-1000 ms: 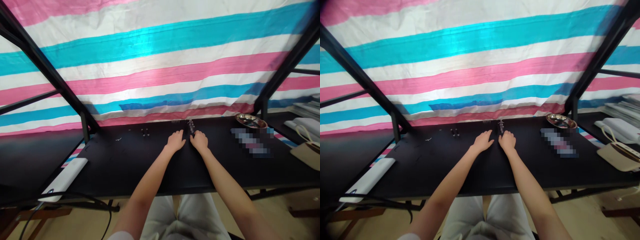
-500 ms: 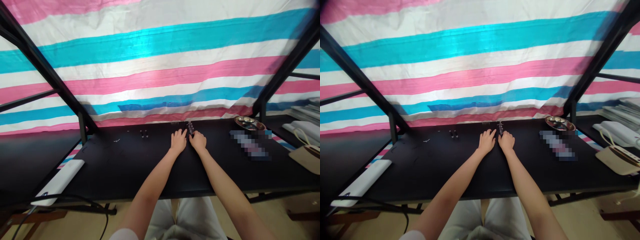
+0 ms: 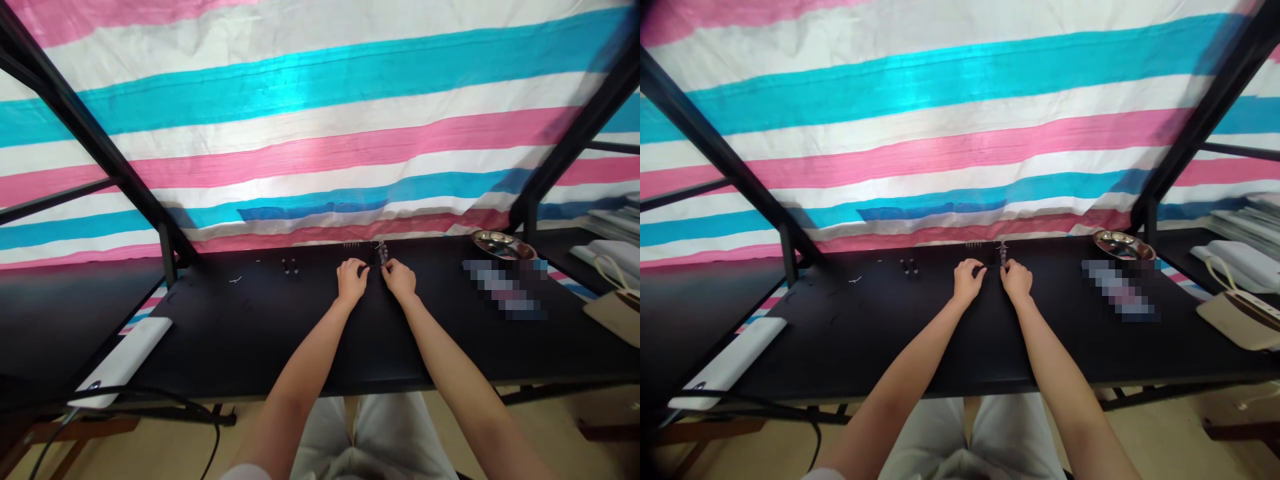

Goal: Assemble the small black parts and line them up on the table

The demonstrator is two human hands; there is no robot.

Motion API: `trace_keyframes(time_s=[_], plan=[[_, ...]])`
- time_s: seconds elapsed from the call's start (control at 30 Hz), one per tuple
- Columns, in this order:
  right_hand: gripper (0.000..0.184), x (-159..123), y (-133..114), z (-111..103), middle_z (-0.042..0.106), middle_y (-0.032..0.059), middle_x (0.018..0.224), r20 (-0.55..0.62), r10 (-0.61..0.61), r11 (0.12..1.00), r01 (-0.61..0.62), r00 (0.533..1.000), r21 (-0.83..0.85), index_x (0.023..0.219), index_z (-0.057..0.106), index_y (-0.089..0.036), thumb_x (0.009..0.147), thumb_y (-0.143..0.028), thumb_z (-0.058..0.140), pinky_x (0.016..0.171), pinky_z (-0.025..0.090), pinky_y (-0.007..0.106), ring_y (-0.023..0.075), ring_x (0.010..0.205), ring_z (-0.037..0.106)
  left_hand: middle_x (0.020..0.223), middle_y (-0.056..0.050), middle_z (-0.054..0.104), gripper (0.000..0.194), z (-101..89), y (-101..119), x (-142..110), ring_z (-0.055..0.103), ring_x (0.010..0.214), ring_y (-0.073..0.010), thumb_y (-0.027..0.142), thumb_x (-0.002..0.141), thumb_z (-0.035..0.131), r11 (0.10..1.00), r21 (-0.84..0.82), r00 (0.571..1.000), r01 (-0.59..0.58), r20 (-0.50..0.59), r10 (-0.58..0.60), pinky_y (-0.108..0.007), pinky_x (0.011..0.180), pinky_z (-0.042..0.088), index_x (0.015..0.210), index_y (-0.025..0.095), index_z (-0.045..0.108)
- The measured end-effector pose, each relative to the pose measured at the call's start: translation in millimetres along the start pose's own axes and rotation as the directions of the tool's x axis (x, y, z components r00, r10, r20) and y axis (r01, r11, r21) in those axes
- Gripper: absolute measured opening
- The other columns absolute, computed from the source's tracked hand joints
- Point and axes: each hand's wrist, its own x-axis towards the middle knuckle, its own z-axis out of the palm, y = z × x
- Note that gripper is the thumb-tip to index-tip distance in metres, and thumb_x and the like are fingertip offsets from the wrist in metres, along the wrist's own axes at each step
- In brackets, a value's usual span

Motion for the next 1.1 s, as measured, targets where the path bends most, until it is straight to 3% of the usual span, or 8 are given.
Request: trace_keyframes(time_s=[0.17,0.3,0.7,0.9,1.1], plan=[[0.019,-6.0,0.5,-3.6,0.066,0.0051,0.084,0.049,-0.049,0.998,0.047,0.998,0.036,0.086,0.060,-0.021,0.082,-0.035,0.048,0.059,0.034,0.025,0.0187,0.076,0.061,0.082,-0.003,0.063,0.003,2.9,-12.2,4.3,0.056,0.081,-0.0153,0.018,0.074,0.061,0.951,-0.286,0.984,0.113,-0.099,-0.147,-0.031,0.079,0.042,0.076,0.016,0.061],[0.017,-15.9,-2.9,-8.3,0.066,0.0043,0.082,0.069,-0.110,0.992,0.106,0.992,0.062,0.084,0.059,-0.021,0.080,-0.034,0.050,0.055,0.032,0.023,0.0168,0.071,0.060,0.080,-0.004,0.063,0.005,5.3,-16.5,5.8,0.057,0.079,-0.0151,0.019,0.074,0.060,0.911,-0.375,0.969,0.171,-0.102,-0.224,-0.031,0.078,0.042,0.076,0.015,0.063],[0.014,-25.9,-13.9,-21.0,0.065,0.0035,0.079,0.080,-0.203,0.977,0.207,0.976,-0.045,0.083,0.057,-0.021,0.081,-0.031,0.047,0.053,0.029,0.024,0.0158,0.067,0.059,0.087,-0.005,0.064,0.013,2.8,-10.9,3.2,0.059,0.082,-0.0153,0.024,0.079,0.054,0.892,-0.421,0.967,0.165,-0.110,-0.230,-0.029,0.073,0.043,0.088,0.016,0.061],[0.011,-30.8,-20.8,-21.6,0.065,0.0037,0.084,0.117,-0.248,0.962,0.259,0.962,-0.087,0.085,0.055,-0.021,0.080,-0.028,0.049,0.053,0.029,0.024,0.0161,0.069,0.060,0.091,-0.005,0.063,0.017,1.5,-4.6,0.1,0.058,0.085,-0.0149,0.022,0.081,0.050,0.924,-0.379,0.978,0.051,-0.168,-0.122,-0.029,0.077,0.044,0.096,0.019,0.058],[0.012,-32.7,-24.0,-23.9,0.065,0.0028,0.083,0.123,-0.255,0.963,0.263,0.959,-0.059,0.084,0.055,-0.020,0.080,-0.029,0.048,0.053,0.028,0.024,0.0153,0.069,0.059,0.091,-0.005,0.062,0.019,0.6,-1.9,-1.9,0.058,0.085,-0.0147,0.022,0.084,0.046,0.920,-0.392,0.989,0.001,-0.138,-0.059,-0.029,0.078,0.045,0.100,0.019,0.055]])
